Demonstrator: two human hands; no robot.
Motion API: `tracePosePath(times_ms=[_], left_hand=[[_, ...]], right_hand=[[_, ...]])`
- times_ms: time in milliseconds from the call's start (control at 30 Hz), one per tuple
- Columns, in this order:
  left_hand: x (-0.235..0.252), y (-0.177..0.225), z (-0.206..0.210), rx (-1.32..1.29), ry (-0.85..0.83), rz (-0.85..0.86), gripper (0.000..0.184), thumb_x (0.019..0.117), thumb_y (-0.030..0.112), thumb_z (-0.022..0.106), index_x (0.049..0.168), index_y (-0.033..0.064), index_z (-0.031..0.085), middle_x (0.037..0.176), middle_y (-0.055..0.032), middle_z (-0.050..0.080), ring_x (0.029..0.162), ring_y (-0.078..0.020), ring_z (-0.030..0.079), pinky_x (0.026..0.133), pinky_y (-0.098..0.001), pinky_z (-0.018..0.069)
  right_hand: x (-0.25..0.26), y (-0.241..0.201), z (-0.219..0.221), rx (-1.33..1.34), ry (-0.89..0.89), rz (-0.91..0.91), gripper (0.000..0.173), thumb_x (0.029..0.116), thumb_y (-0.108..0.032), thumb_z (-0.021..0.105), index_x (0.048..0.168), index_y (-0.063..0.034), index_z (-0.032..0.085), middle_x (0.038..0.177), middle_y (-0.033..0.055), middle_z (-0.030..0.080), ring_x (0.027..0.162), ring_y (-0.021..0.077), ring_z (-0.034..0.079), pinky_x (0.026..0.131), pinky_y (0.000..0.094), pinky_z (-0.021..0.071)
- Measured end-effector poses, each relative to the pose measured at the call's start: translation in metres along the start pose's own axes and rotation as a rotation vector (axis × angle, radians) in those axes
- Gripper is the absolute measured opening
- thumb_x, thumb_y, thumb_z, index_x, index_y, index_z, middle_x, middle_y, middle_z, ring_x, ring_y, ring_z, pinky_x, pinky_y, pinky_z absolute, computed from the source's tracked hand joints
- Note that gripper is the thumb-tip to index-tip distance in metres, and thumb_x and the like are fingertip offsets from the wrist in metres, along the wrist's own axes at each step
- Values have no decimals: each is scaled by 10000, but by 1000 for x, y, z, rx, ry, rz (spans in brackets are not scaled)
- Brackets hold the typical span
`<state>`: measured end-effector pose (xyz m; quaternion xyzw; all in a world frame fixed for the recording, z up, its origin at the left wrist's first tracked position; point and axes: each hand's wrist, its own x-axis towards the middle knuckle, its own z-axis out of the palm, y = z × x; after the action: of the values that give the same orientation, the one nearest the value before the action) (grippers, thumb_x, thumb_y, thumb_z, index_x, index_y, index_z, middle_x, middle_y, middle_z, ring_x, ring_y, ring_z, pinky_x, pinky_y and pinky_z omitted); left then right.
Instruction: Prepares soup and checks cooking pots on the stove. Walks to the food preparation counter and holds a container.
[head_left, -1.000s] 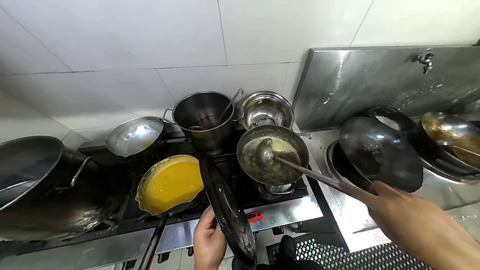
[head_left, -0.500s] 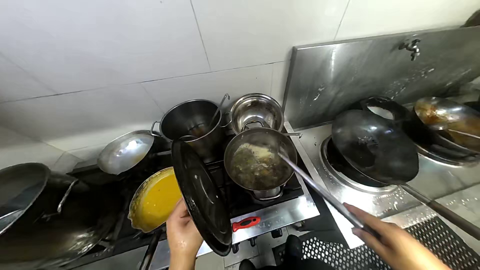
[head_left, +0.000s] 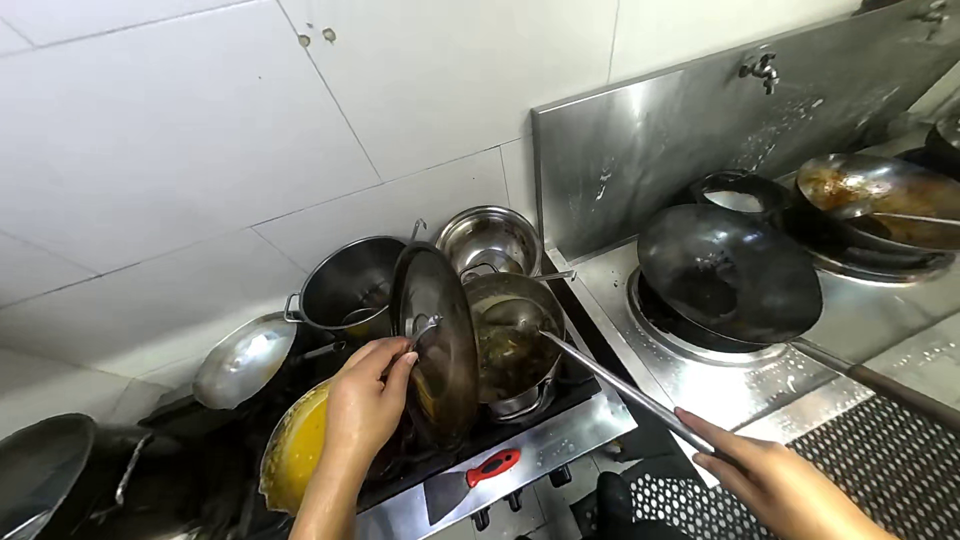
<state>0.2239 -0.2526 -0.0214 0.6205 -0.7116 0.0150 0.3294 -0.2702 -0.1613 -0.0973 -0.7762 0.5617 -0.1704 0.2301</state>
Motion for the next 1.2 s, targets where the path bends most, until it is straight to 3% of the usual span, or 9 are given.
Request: tracePosePath(times_ms=[200, 433, 500, 567, 667, 700, 800, 967, 1200], left_hand=[[43, 11, 21, 161, -237, 153, 183, 1000, 176, 647, 1119, 84, 751, 1126, -86, 725, 1045, -250, 706, 927, -518, 576], [82, 31, 68, 305, -467, 269, 131, 982, 134, 665, 1061, 85, 756, 1036, -89, 733, 1040, -283, 699, 958, -533, 556], [87, 36, 79, 326, -510, 264, 135, 988, 141, 654, 1061, 92, 757, 1035, -82, 731, 1044, -276, 696, 962, -523, 556], [88, 40, 88, 349, -550, 240, 145, 997, 150, 645, 1075, 104, 758, 1049, -76, 730, 1056, -272, 694, 962, -515, 557], [85, 44, 95, 434, -601, 197, 161, 998, 183, 641, 1098, 147, 762, 1104, -66, 732, 1106, -285, 686, 930, -537, 566], [85, 46, 95, 461, -608, 184, 169, 998, 194, 641, 1109, 160, 763, 1121, -62, 731, 1117, -288, 685, 918, -542, 569], [84, 46, 96, 466, -618, 147, 167, 1000, 201, 644, 1114, 165, 760, 1139, -52, 731, 1108, -278, 691, 914, -537, 574], [84, 59, 90, 506, -717, -13, 196, 1028, 253, 603, 1155, 196, 741, 1178, -33, 713, 1113, -253, 684, 929, -528, 569], [79, 75, 76, 650, -770, -63, 178, 1009, 272, 625, 1109, 205, 756, 1123, -32, 720, 1099, -271, 680, 891, -537, 570]], right_hand=[[-22, 4, -10, 691, 32, 217, 514, 1046, -241, 570, 1547, -187, 464, 697, 17, 615, 508, 117, 533, 475, 313, 491], [-24, 57, -28, 909, 342, 449, 579, 986, -213, 578, 1547, -174, 438, 621, 4, 543, 407, 112, 469, 371, 277, 435], [-17, 84, -31, 818, 377, 563, 566, 980, -227, 582, 1533, -184, 466, 645, 34, 568, 412, 130, 483, 371, 294, 441], [-6, 120, -33, 550, 349, 671, 518, 1017, -245, 585, 1525, -214, 490, 757, 77, 630, 501, 171, 541, 454, 361, 483], [13, 171, -33, 103, 244, 741, 513, 1033, -196, 560, 1540, -197, 480, 977, 207, 706, 793, 379, 675, 719, 625, 534], [18, 180, -34, -6, 207, 781, 518, 1027, -185, 550, 1540, -207, 480, 995, 236, 712, 856, 438, 690, 748, 675, 525], [30, 193, -39, -191, 79, 926, 543, 1038, -206, 495, 1572, -281, 424, 1056, 262, 717, 967, 487, 693, 788, 689, 520], [39, 209, -28, -211, 57, 940, 593, 1009, -168, 501, 1576, -309, 397, 1069, 281, 707, 983, 508, 686, 774, 695, 524], [32, 237, -21, -83, 119, 796, 588, 987, -186, 613, 1552, -192, 450, 1263, 325, 627, 1113, 540, 629, 875, 740, 487]])
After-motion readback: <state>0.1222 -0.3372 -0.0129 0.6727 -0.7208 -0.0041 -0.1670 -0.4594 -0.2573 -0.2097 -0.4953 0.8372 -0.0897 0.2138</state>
